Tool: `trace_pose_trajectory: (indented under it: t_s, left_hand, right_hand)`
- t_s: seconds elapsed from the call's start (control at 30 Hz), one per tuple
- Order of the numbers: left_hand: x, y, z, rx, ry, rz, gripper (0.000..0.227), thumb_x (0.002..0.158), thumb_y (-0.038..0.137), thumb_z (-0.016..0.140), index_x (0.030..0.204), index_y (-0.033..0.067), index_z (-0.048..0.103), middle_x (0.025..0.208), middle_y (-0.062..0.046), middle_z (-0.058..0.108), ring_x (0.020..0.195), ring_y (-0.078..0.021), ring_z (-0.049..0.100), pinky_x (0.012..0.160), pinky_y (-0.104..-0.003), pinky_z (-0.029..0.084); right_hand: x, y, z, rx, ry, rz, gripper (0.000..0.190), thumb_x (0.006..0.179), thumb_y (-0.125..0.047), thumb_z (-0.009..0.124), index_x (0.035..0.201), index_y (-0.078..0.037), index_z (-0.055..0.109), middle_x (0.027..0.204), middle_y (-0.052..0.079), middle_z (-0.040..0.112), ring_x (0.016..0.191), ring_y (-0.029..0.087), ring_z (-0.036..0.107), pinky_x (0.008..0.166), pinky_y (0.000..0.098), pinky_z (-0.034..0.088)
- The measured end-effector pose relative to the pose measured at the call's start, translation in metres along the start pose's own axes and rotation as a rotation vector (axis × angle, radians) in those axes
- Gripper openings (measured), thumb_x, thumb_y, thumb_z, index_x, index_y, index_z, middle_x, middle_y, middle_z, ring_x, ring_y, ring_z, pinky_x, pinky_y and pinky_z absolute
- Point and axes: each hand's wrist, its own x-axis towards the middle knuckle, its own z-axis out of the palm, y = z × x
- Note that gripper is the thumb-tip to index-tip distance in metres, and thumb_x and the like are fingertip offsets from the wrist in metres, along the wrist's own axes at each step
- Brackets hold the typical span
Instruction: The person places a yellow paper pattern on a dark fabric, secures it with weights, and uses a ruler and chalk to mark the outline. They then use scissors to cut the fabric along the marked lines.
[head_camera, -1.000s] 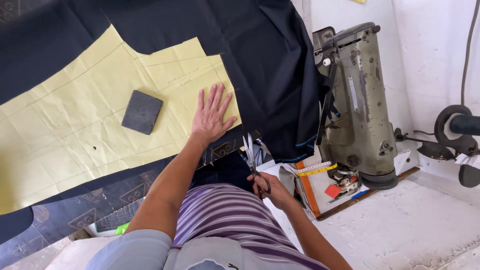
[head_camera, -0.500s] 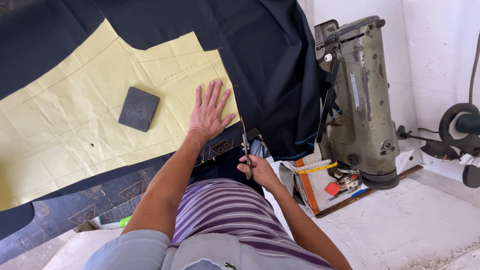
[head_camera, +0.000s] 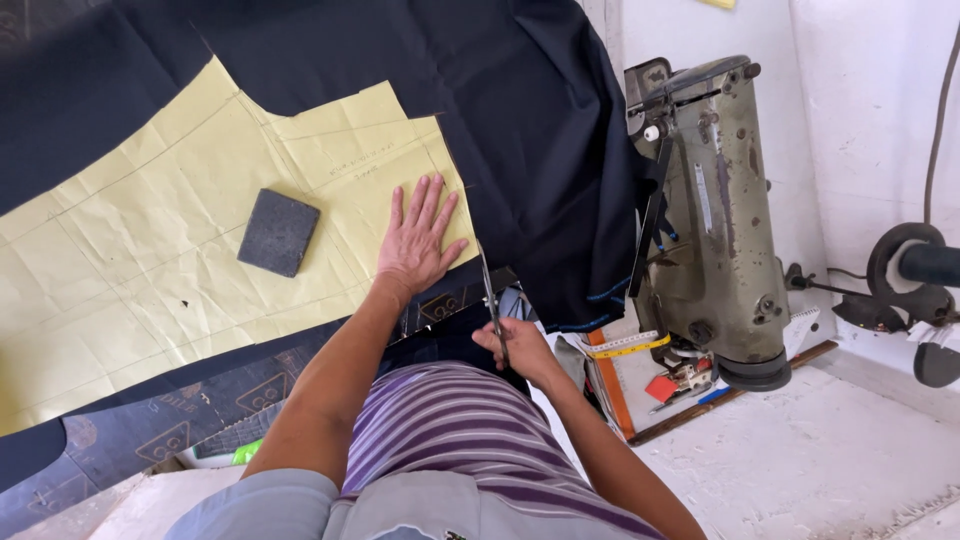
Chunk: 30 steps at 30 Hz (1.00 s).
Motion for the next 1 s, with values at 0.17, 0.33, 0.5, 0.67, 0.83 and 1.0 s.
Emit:
trace_pose_trajectory:
  t_s: [0.17, 0.33, 0.5, 0.67, 0.83, 1.0]
  left_hand:
    - [-0.001, 0.000, -0.001, 0.039, -0.041, -0.011, 0.078, 0.104, 0.065, 0.018, 0.167, 0.0197, 0.015, 0.175, -0.009, 0.000, 0.161, -0.0284, -0.004, 0.130, -0.057, -0.006]
    - [0.001, -0.001, -0.001, 0.048, -0.054, -0.014, 0.078, 0.105, 0.064, 0.018, 0.167, 0.0191, 0.015, 0.176, -0.009, -0.001, 0.161, -0.0284, -0.005, 0.130, -0.057, -0.007]
    - [0.001, -0.001, -0.001, 0.079, -0.045, -0.013, 0.077, 0.105, 0.065, 0.016, 0.167, 0.0188, 0.015, 0.176, -0.008, -0.002, 0.161, -0.0282, -0.006, 0.129, -0.056, -0.008]
    - [0.000, -0.002, 0.000, 0.068, -0.037, -0.008, 0.078, 0.105, 0.064, 0.018, 0.167, 0.0166, 0.016, 0.176, -0.009, -0.001, 0.161, -0.0278, -0.004, 0.130, -0.056, -0.006]
    - [-0.001, -0.001, 0.002, 0.064, -0.029, -0.010, 0.078, 0.105, 0.064, 0.016, 0.166, 0.0157, 0.016, 0.175, -0.009, 0.000, 0.161, -0.0278, -0.002, 0.130, -0.056, -0.006]
    - [0.001, -0.002, 0.000, 0.070, -0.010, -0.012, 0.079, 0.104, 0.064, 0.017, 0.166, 0.0153, 0.017, 0.176, -0.008, 0.001, 0.161, -0.0273, -0.001, 0.130, -0.055, -0.005]
  right_hand:
    - [0.013, -0.024, 0.007, -0.043, -0.024, -0.104, 0.047, 0.082, -0.033, 0.089, 0.109, 0.001, 0.071, 0.058, 0.010, 0.061, 0.050, 0.016, 0.065, 0.050, 0.0217, 0.049]
    - [0.020, -0.007, 0.003, -0.077, 0.023, -0.070, 0.038, 0.081, -0.034, 0.091, 0.090, -0.003, 0.073, 0.053, 0.010, 0.059, 0.045, 0.016, 0.061, 0.047, 0.0199, 0.047]
    - [0.022, -0.011, 0.003, -0.126, 0.046, -0.037, 0.036, 0.079, -0.037, 0.092, 0.085, -0.006, 0.074, 0.052, 0.010, 0.061, 0.044, 0.016, 0.063, 0.045, 0.0214, 0.048]
    - [0.028, -0.052, 0.010, -0.189, 0.005, -0.082, 0.048, 0.078, -0.044, 0.090, 0.097, -0.003, 0.074, 0.056, 0.008, 0.062, 0.049, 0.015, 0.066, 0.050, 0.0217, 0.046]
    - [0.037, -0.038, 0.007, -0.196, 0.052, -0.084, 0.043, 0.078, -0.042, 0.091, 0.091, -0.005, 0.074, 0.054, 0.007, 0.060, 0.046, 0.015, 0.064, 0.049, 0.0200, 0.045]
    - [0.035, -0.046, 0.011, -0.188, 0.077, -0.092, 0.041, 0.078, -0.042, 0.091, 0.086, -0.006, 0.074, 0.052, 0.008, 0.060, 0.044, 0.015, 0.063, 0.047, 0.0192, 0.045]
